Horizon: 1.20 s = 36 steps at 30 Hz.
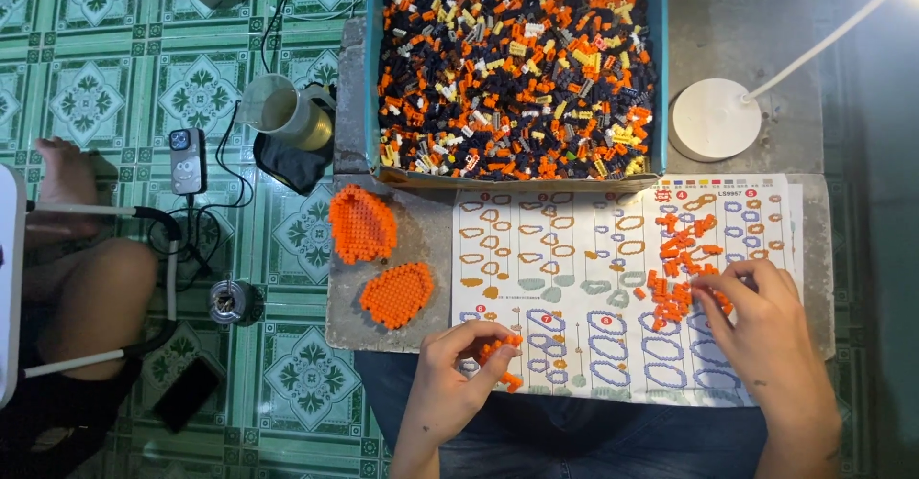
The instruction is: The person assembles a structure from small interlocking plastic toy blocks by hand, attaching individual blocks to the growing structure.
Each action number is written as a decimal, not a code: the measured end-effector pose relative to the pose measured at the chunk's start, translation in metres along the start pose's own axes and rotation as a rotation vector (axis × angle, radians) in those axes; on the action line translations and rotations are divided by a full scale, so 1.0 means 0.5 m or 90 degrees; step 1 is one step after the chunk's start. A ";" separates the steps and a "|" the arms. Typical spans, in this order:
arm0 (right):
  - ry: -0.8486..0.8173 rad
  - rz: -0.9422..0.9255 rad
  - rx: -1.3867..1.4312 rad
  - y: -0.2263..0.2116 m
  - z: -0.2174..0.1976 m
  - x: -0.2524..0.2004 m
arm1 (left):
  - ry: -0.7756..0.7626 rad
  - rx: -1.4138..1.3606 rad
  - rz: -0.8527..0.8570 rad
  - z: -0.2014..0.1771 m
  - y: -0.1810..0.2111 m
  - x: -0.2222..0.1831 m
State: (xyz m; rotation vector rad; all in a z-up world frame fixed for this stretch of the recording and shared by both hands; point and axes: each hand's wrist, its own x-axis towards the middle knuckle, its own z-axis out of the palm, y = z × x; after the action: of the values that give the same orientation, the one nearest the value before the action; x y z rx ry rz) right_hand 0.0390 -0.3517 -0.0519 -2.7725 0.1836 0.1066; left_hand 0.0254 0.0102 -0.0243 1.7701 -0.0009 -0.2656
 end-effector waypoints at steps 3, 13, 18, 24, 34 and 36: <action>0.038 -0.034 0.039 -0.004 -0.001 -0.013 | 0.003 -0.004 -0.014 0.004 0.001 -0.001; -0.024 -0.096 0.643 -0.176 0.039 -0.129 | -0.051 -0.150 -0.106 0.019 0.011 -0.019; 0.006 -0.074 0.745 -0.237 0.071 -0.145 | -0.033 -0.105 -0.094 0.026 0.041 -0.025; -0.017 -0.103 0.718 -0.263 0.063 -0.139 | -0.012 -0.116 -0.044 0.034 0.045 -0.032; -0.016 -0.090 0.748 -0.271 0.074 -0.144 | -0.011 -0.104 -0.023 0.030 0.053 -0.030; -0.024 -0.075 0.768 -0.272 0.074 -0.145 | -0.003 -0.110 -0.016 0.031 0.052 -0.031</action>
State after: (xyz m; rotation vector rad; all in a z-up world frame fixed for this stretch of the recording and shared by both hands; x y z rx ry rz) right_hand -0.0156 -0.2041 -0.0319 -1.5708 0.0383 0.0031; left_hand 0.0111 -0.0082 0.0006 1.5990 0.0399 -0.2793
